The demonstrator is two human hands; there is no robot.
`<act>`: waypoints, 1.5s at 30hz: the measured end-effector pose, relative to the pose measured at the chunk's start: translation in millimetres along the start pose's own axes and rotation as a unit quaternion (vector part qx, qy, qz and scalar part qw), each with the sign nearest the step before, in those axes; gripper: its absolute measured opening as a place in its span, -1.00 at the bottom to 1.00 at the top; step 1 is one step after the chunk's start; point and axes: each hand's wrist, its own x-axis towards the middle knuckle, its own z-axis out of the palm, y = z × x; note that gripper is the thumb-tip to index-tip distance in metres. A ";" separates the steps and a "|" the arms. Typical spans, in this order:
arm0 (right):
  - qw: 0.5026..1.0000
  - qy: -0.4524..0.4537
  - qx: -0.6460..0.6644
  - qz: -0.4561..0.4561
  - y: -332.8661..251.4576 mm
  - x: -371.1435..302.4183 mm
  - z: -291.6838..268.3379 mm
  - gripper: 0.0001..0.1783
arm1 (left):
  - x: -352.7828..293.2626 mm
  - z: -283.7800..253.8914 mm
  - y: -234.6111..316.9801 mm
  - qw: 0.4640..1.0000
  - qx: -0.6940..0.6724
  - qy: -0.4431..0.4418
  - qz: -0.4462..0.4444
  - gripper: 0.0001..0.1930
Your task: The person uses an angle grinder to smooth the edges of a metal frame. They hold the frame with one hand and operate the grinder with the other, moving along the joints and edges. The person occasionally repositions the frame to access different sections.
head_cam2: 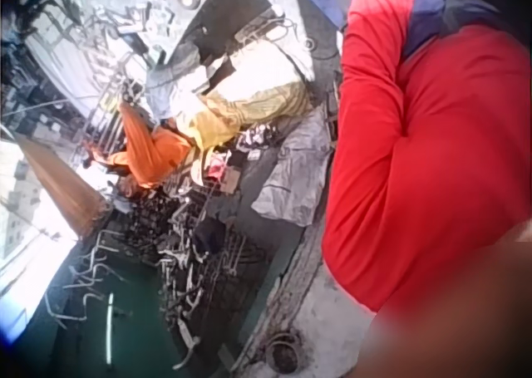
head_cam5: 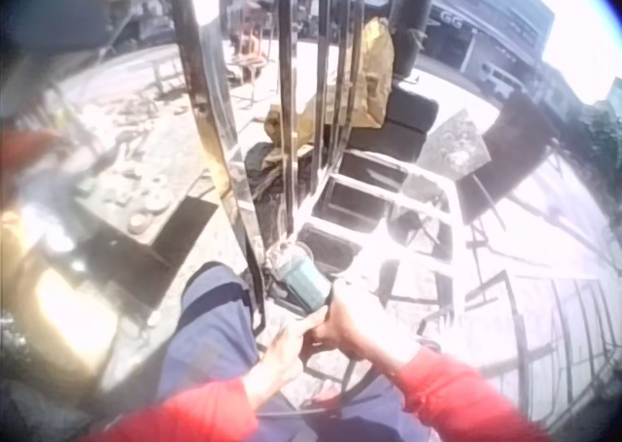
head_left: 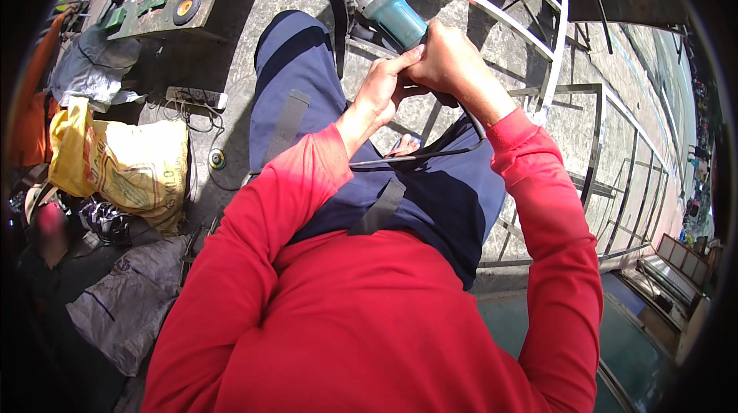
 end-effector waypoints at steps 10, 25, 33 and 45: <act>0.999 0.035 -0.026 -0.007 0.2 3.6 6.1 -0.52 | 1.0 -3.2 0.6 0.998 -0.019 -0.053 0.021 -0.57; 0.999 0.006 -0.037 0.009 -10.3 2.7 -6.6 -0.58 | -1.4 -0.4 1.2 0.997 -0.054 -0.046 0.027 -0.63; 0.999 -0.037 -0.037 0.015 -16.1 6.4 -15.2 -0.62 | 0.3 -3.2 1.6 0.998 -0.043 -0.048 0.021 -0.63; 0.998 -0.026 -0.053 0.006 -20.9 2.6 -18.5 -0.63 | -4.4 2.4 2.4 0.996 -0.061 -0.061 0.025 -0.63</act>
